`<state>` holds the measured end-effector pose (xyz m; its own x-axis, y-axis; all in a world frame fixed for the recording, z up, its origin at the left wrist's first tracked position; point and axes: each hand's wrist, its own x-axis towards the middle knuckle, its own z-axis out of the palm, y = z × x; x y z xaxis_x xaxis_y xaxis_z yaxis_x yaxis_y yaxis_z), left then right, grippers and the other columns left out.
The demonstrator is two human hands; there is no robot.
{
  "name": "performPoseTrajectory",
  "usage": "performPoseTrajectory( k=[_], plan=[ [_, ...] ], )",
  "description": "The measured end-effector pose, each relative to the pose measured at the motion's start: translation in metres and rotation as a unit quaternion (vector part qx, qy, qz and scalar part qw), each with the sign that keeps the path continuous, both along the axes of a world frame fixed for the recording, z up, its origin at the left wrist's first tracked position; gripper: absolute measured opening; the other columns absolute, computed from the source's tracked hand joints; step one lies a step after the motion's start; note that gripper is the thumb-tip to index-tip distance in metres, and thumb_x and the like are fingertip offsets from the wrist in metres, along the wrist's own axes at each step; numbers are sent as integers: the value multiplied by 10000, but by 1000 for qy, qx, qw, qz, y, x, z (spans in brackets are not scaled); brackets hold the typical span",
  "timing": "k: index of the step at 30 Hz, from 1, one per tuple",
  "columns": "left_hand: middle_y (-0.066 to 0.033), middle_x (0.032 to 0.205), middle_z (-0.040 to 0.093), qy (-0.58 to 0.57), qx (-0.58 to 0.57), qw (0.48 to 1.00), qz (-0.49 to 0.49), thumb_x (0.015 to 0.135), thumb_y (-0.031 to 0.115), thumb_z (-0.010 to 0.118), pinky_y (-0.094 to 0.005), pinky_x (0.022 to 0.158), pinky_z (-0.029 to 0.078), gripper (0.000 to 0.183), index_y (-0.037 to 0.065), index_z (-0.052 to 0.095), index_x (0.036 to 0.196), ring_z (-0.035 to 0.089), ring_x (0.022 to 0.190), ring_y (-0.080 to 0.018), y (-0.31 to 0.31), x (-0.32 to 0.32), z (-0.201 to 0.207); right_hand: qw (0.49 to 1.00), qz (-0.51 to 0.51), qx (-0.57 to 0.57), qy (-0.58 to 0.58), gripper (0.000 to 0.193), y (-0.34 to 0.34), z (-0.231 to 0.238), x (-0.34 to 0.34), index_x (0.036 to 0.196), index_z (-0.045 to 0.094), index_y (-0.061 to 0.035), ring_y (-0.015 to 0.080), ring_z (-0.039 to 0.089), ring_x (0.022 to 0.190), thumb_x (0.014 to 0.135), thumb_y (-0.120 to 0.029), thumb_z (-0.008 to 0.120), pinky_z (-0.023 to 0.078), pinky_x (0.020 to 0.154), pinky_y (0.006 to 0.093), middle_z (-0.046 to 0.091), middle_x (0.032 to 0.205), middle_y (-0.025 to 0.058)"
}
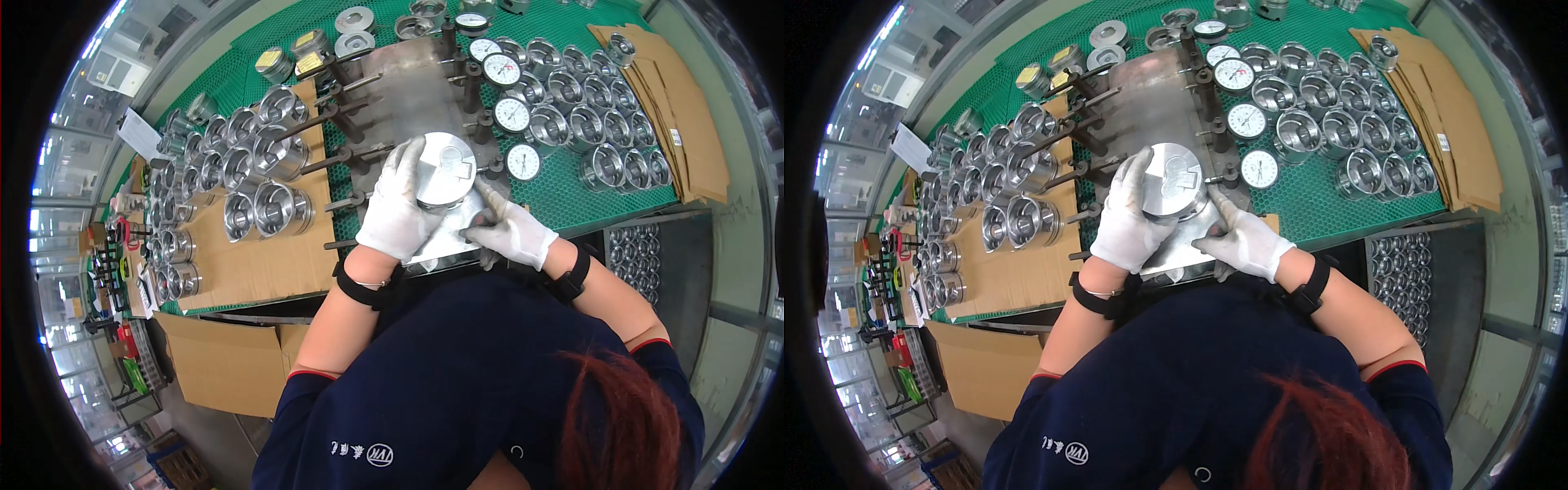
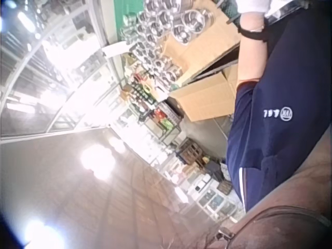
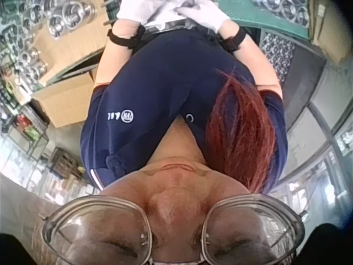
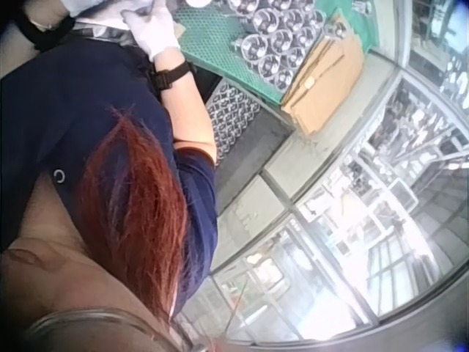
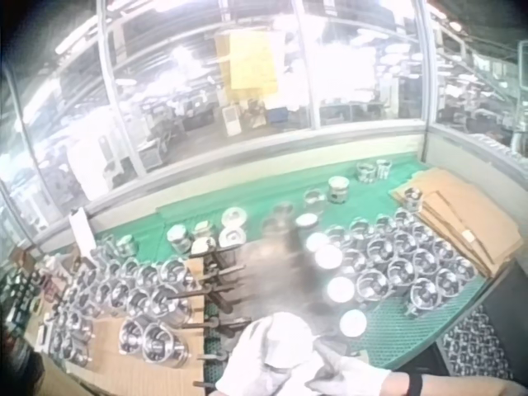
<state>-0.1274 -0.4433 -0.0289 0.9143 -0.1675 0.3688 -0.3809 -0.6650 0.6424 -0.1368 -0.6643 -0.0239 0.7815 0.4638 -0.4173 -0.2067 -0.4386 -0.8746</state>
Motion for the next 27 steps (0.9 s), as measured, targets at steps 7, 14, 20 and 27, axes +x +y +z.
performPoseTrajectory(
  k=[7,14,20,27],
  plan=[
    [-200,1231,661,302,-240,912,-141,840,-5,610,-334,872,562,460,-31,577,1298,703,983,-281,7,-37,77,929,-37,-64,-361,743,-24,59,-41,1548,323,25,404,716,865,875,-68,625,571,755,434,697,1124,258],
    [-220,1385,544,210,-337,886,-240,910,-73,544,-332,858,602,392,-66,556,1302,722,1041,-244,16,-48,74,874,-416,152,-200,557,-112,26,-98,1521,366,36,268,612,1172,970,-23,424,501,999,388,579,1363,205],
    [-223,1283,638,283,-344,885,-132,1003,72,513,-328,876,577,360,-104,530,1316,716,994,-239,11,-85,66,883,-461,28,89,314,-152,-38,-23,1221,603,-61,203,662,567,939,-200,608,572,486,336,683,826,118],
    [-162,1189,682,265,-365,892,-1,1006,18,545,-306,860,562,265,-65,595,1253,707,966,-186,-51,-133,63,928,-349,19,132,442,-180,-66,30,1204,634,2,264,725,712,991,-384,601,590,571,378,715,897,186]
  ],
)
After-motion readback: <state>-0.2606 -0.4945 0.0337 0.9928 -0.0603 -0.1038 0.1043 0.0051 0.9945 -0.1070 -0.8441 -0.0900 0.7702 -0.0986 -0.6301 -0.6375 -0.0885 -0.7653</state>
